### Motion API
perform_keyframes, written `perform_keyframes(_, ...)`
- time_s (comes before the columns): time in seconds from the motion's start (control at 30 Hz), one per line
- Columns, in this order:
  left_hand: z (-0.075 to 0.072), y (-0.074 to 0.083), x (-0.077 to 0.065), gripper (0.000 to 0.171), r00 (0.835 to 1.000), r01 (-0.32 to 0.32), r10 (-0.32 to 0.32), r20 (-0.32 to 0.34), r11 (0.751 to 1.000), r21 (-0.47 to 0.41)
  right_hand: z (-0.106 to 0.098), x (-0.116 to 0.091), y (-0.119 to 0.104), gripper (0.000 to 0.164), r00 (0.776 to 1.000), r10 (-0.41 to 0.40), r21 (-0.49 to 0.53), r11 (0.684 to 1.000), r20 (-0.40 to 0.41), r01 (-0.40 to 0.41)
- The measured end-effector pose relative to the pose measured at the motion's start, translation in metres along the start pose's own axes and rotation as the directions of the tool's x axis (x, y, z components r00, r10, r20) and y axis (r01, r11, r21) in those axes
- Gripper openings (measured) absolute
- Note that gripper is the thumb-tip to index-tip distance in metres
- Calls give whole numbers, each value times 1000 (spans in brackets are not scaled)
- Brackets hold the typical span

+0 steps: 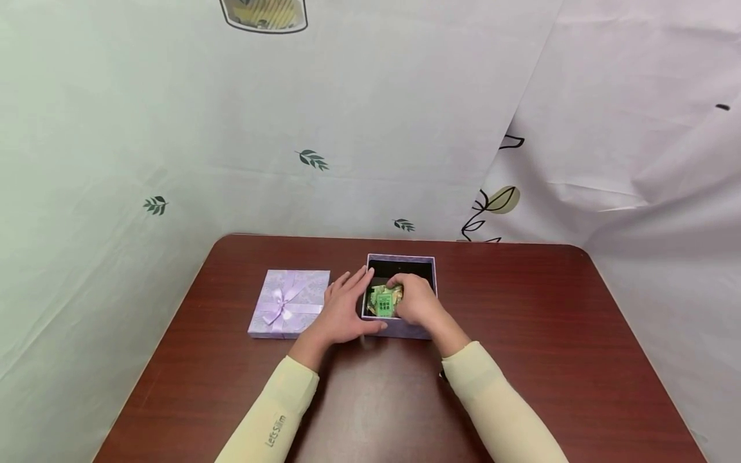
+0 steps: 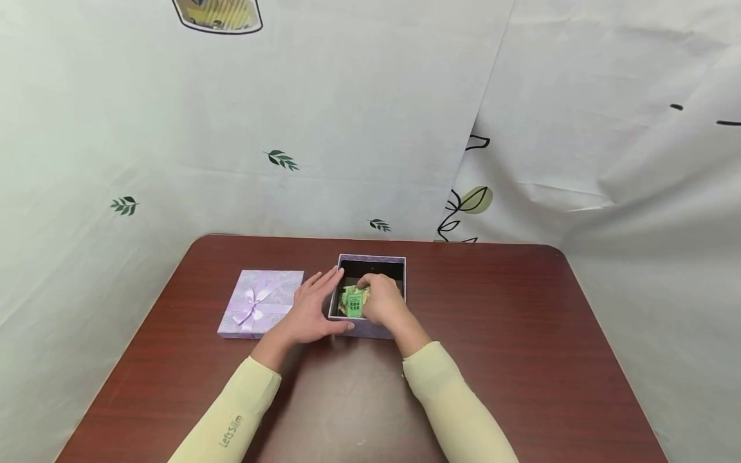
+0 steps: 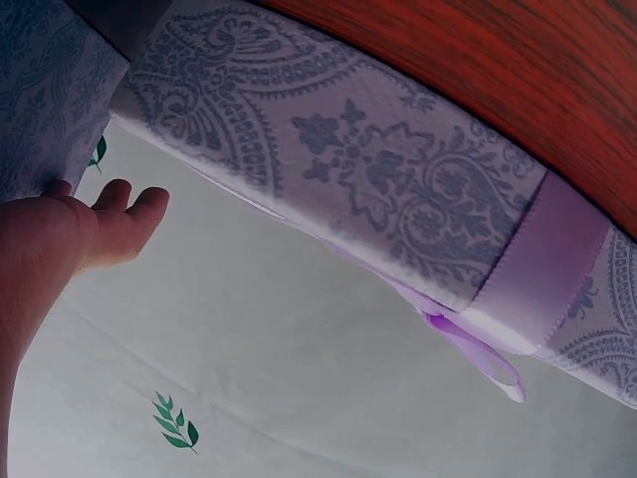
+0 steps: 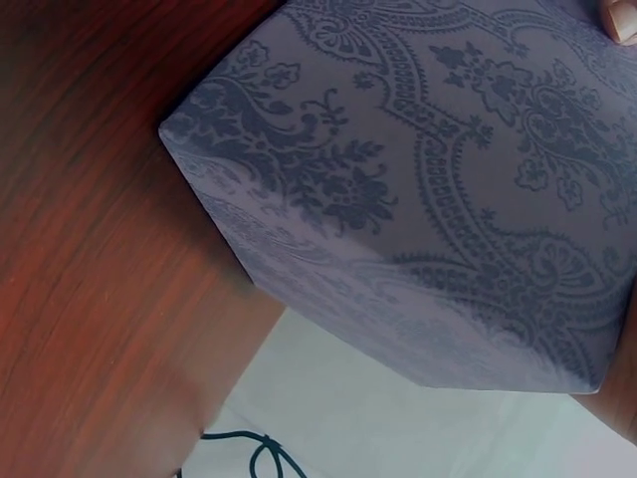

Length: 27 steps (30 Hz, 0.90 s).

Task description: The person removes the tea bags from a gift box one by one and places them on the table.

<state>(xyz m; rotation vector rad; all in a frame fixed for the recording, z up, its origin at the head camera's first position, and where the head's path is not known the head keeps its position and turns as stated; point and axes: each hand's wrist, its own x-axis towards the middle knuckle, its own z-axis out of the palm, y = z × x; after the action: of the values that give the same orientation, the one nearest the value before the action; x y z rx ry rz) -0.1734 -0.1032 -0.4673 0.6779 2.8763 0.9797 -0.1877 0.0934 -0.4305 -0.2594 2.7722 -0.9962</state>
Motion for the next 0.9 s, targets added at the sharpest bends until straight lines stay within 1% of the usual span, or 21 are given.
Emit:
perform_keyframes(0.17, 0, 0, 0, 110, 1000, -6, 6, -8, 1000, -4, -1, -2, 1, 54, 999, -33, 52, 998, 5, 32)
perform_keyframes(0.37, 0, 0, 0, 110, 1000, -3, 3, -4, 1000, -2, -3, -3, 2, 53, 999, -40, 123, 992, 25, 36)
perform_keyframes(0.6, -1, 0, 0, 110, 1000, 0, 0, -4, 1000, -6, -6, -2, 3, 57, 999, -47, 186, 981, -13, 48)
perform_keyframes(0.73, -1, 0, 0, 111, 1000, 9, -9, 5, 1000, -5, -6, -2, 5, 61, 999, -35, 229, 973, -21, 39)
perform_keyframes(0.9, 0, 0, -1, 111, 1000, 15, -15, 9, 1000, 1, -5, -3, 6, 66, 998, -21, 255, 966, -52, 34)
